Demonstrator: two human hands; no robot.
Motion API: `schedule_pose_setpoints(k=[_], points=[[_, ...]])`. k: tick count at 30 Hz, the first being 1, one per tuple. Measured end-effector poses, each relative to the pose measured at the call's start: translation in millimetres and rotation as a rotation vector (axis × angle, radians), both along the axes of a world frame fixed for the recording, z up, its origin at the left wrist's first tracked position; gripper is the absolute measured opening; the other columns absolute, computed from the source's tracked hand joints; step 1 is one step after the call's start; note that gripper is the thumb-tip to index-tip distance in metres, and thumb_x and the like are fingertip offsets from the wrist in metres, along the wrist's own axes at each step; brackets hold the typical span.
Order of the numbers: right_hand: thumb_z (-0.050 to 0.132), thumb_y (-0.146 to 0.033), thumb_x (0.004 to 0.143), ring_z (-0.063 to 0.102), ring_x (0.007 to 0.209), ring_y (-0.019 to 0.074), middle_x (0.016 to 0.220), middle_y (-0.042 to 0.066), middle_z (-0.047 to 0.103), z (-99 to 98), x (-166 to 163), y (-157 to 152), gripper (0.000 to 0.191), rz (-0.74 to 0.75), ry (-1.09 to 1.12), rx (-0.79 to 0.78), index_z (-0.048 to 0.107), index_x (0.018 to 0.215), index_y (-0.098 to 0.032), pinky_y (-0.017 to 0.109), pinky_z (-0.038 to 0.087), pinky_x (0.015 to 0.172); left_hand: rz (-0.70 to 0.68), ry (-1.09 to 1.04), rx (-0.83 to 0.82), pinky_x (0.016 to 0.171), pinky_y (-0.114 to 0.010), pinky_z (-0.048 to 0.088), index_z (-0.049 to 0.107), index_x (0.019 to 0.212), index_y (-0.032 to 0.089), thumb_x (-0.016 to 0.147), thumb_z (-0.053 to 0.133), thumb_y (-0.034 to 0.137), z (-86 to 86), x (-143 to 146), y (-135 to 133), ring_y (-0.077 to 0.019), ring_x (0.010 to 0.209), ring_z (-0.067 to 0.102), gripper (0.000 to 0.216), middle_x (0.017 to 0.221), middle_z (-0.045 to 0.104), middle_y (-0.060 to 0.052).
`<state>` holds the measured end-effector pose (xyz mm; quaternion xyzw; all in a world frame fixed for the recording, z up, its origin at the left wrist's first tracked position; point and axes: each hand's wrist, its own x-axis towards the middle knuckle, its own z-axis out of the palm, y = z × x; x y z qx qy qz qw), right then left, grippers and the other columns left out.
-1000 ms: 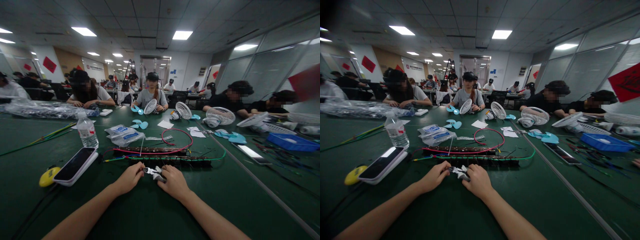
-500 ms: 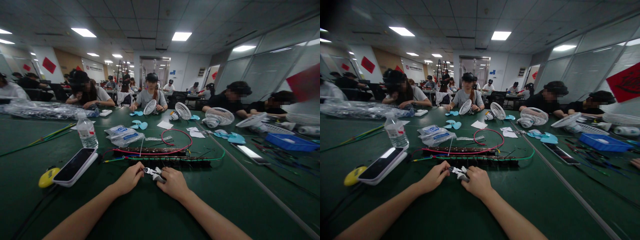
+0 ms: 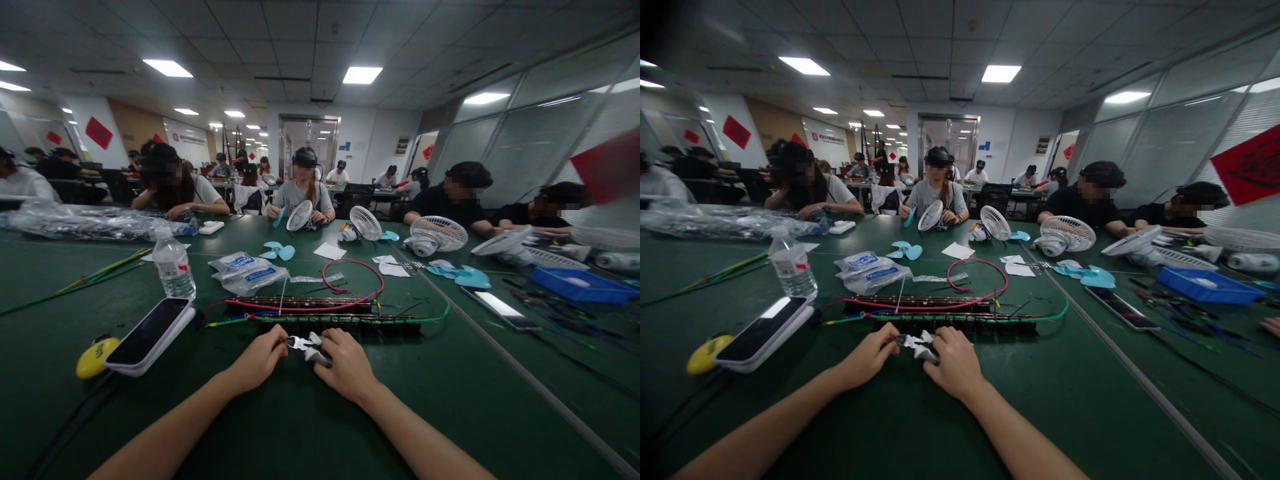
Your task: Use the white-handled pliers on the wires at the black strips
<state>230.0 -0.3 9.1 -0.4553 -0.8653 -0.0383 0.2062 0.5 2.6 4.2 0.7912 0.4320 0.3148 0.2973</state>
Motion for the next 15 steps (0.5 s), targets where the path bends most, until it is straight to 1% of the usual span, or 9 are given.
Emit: schedule_pose_setpoints(k=[7,15], points=[[0.062,-0.027,0.071,0.053,0.089,0.0205,0.101,0.007,0.061,-2.0,1.1,0.8,0.014,0.005,-0.005,0.009,0.062,0.082,-0.018,0.032,0.041,0.077,0.003,0.014,-0.010,0.068,-0.026,0.040,0.049,0.090,0.018,0.087,0.041,0.014,1.6,-0.2,-0.3,-0.0162,0.072,0.056,0.010,0.078,0.059,0.000],[0.062,-0.030,0.072,0.056,0.082,0.0182,0.098,0.005,0.064,-2.3,0.8,-0.1,0.013,-0.027,-0.026,-0.003,0.064,0.080,-0.019,0.029,0.042,0.072,0.026,0.045,0.007,0.067,-0.027,0.040,0.050,0.087,0.018,0.087,0.042,0.017,7.0,1.7,-2.5,-0.0166,0.071,0.054,0.008,0.078,0.057,-0.001]])
